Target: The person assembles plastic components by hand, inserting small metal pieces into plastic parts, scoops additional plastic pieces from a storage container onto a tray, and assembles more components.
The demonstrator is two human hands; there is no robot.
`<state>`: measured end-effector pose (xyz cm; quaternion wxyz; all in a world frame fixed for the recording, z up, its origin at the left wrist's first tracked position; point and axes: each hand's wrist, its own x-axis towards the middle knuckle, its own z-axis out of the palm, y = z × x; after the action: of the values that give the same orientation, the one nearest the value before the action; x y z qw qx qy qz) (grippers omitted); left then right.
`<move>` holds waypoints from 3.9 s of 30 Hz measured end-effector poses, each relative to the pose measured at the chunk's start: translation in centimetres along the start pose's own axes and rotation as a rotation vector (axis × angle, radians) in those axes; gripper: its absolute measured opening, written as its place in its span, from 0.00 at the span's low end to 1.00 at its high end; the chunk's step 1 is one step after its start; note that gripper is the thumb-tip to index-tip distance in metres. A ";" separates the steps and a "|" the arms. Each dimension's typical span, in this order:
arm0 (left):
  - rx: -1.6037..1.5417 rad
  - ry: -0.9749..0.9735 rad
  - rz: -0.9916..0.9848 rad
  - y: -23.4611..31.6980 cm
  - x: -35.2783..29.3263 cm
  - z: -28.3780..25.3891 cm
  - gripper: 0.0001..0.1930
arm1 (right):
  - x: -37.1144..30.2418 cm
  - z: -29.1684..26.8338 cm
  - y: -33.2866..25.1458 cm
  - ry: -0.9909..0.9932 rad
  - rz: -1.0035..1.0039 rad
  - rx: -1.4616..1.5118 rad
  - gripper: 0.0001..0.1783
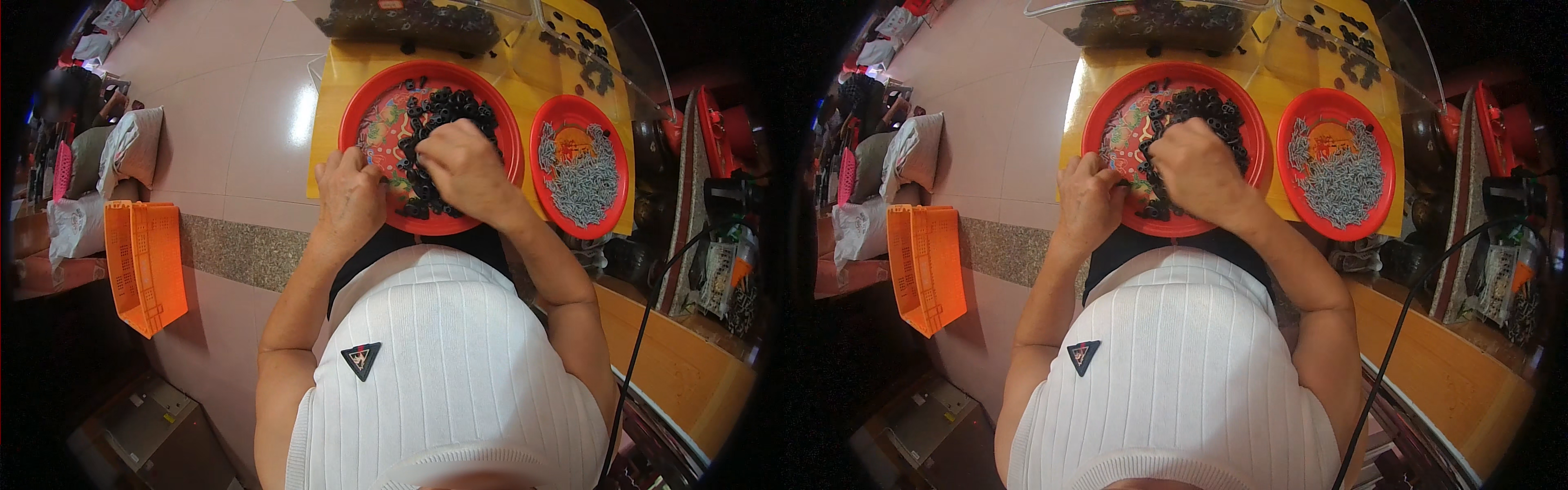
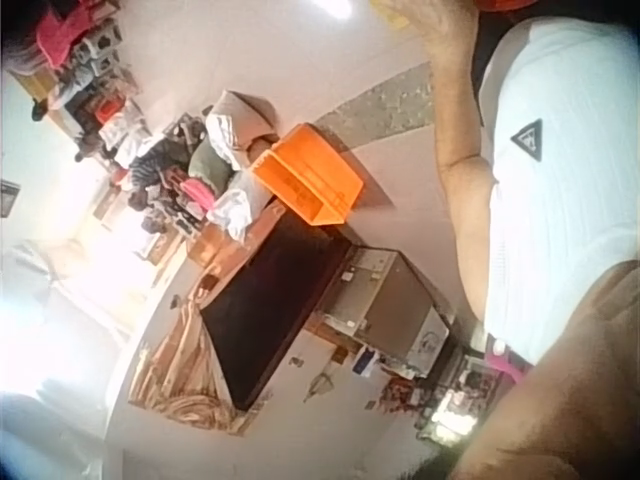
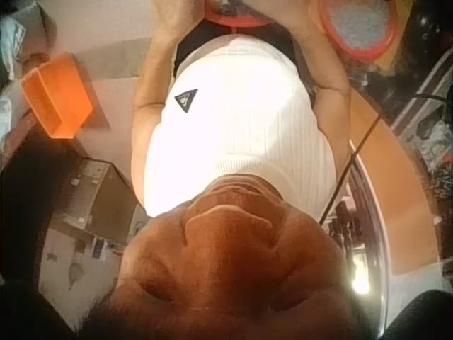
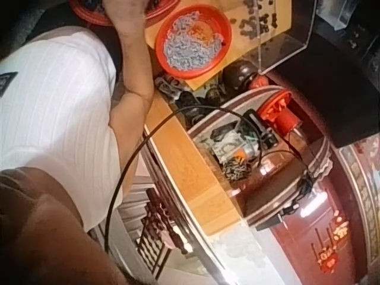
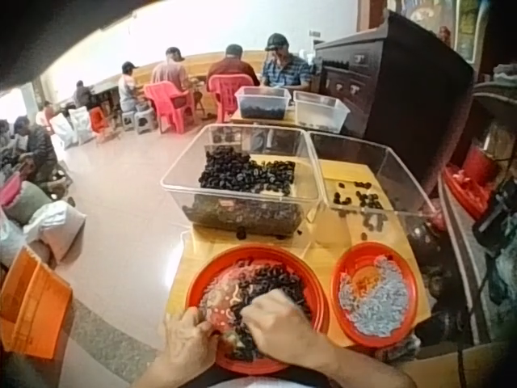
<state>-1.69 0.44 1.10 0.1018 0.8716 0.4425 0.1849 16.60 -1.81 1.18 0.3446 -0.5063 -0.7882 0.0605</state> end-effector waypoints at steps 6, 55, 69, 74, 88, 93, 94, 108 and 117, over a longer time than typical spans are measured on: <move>-0.196 0.179 0.043 -1.3 0.1 0.3 0.06 | 1.2 2.3 -1.9 -0.239 0.001 -0.222 0.07; -1.833 0.164 -0.346 2.0 -2.5 0.2 0.06 | -3.6 -0.2 -3.6 0.055 0.850 1.630 0.05; -2.003 0.056 -0.380 2.8 -3.4 0.7 0.04 | -3.1 -1.5 -5.4 -0.118 0.785 1.515 0.05; -2.025 0.085 -0.409 3.1 -3.5 0.5 0.04 | -3.3 -1.5 -6.1 0.011 0.792 1.563 0.05; -2.044 0.038 -0.376 3.2 -4.2 0.4 0.05 | -3.2 -1.0 -7.4 0.078 0.799 1.235 0.06; -2.009 0.068 -0.382 3.4 -4.3 0.4 0.05 | -3.3 -0.7 -7.8 0.094 0.790 1.204 0.07; -2.005 0.060 -0.384 3.4 -4.3 0.4 0.05 | -3.4 -0.5 -7.7 0.101 0.773 1.178 0.07; -1.589 0.209 -0.337 4.2 -4.8 0.9 0.04 | -3.8 -0.5 -8.2 0.150 0.750 1.063 0.07; -1.584 0.232 -0.332 5.1 -4.7 1.3 0.04 | -4.6 -0.3 -7.8 0.157 0.742 1.062 0.06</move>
<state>0.04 -6.34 0.58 0.6670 0.4396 0.3118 0.5144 12.04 -9.52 2.65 0.5608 -0.5084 -0.3965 0.5194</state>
